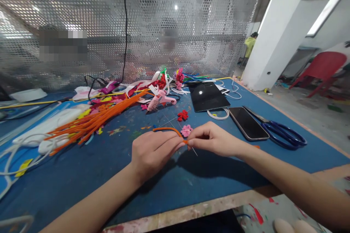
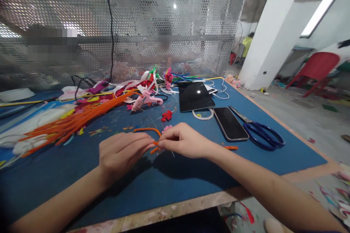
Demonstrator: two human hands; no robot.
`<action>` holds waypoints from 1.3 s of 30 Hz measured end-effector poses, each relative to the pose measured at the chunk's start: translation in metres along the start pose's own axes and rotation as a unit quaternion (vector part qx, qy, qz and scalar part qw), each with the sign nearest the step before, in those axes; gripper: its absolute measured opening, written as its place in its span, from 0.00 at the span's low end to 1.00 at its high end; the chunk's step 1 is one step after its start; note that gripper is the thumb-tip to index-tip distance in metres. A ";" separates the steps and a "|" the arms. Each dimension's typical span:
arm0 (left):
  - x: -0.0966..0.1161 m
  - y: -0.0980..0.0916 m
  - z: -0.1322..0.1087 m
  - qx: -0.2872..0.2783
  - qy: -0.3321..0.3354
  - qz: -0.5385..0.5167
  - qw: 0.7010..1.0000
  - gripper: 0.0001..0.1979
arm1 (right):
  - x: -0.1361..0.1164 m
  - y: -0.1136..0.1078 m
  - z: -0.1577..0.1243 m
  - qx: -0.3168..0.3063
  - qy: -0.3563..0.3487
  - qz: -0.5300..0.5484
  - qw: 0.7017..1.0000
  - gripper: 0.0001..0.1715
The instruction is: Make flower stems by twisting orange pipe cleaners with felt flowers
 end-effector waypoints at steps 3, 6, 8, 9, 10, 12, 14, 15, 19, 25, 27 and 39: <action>-0.010 0.018 -0.001 -0.106 -0.195 -0.156 0.963 0.07 | 0.000 -0.001 -0.001 0.061 -0.088 -0.210 0.972 0.14; -0.015 0.040 -0.013 -0.215 -0.430 -0.418 0.771 0.14 | 0.000 0.003 -0.005 0.098 -0.204 -0.431 0.873 0.16; -0.013 0.046 -0.019 -0.242 -0.528 -0.562 0.589 0.14 | -0.003 0.005 -0.009 0.123 -0.285 -0.523 0.794 0.16; -0.011 0.047 -0.020 -0.249 -0.553 -0.610 0.509 0.14 | -0.005 0.005 -0.012 0.134 -0.323 -0.546 0.761 0.16; -0.009 0.046 -0.021 -0.257 -0.566 -0.644 0.447 0.14 | -0.008 0.005 -0.014 0.142 -0.357 -0.557 0.736 0.14; -0.007 0.045 -0.021 -0.279 -0.563 -0.669 0.398 0.14 | -0.010 0.005 -0.018 0.147 -0.399 -0.559 0.712 0.12; -0.012 0.044 -0.021 -0.279 -0.539 -0.631 0.482 0.14 | -0.008 0.005 -0.016 0.146 -0.389 -0.548 0.726 0.13; -0.017 0.043 -0.020 -0.265 -0.515 -0.581 0.571 0.13 | -0.005 0.004 -0.013 0.149 -0.360 -0.537 0.748 0.13; -0.025 0.025 -0.006 -0.176 -0.238 -0.211 0.932 0.10 | 0.010 0.000 0.000 0.142 -0.216 -0.390 0.884 0.15; -0.003 0.001 0.005 -0.064 0.130 0.092 0.985 0.06 | 0.015 -0.004 0.009 0.054 -0.060 -0.072 0.994 0.14; 0.002 -0.005 0.005 -0.038 0.193 0.105 0.975 0.07 | 0.017 -0.003 0.010 -0.009 0.019 0.052 0.998 0.13; 0.001 -0.006 0.001 0.018 0.197 0.151 0.969 0.09 | 0.036 0.021 0.011 -0.223 0.239 0.447 0.833 0.07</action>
Point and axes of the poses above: each hand's wrist, its own z-axis towards the middle knuckle, its own y-axis out of the palm, x = y × z, the point moved 4 cm from there along z, towards the middle knuckle, and after that the axes turned 5 degrees about y, right-handed, at the moved point
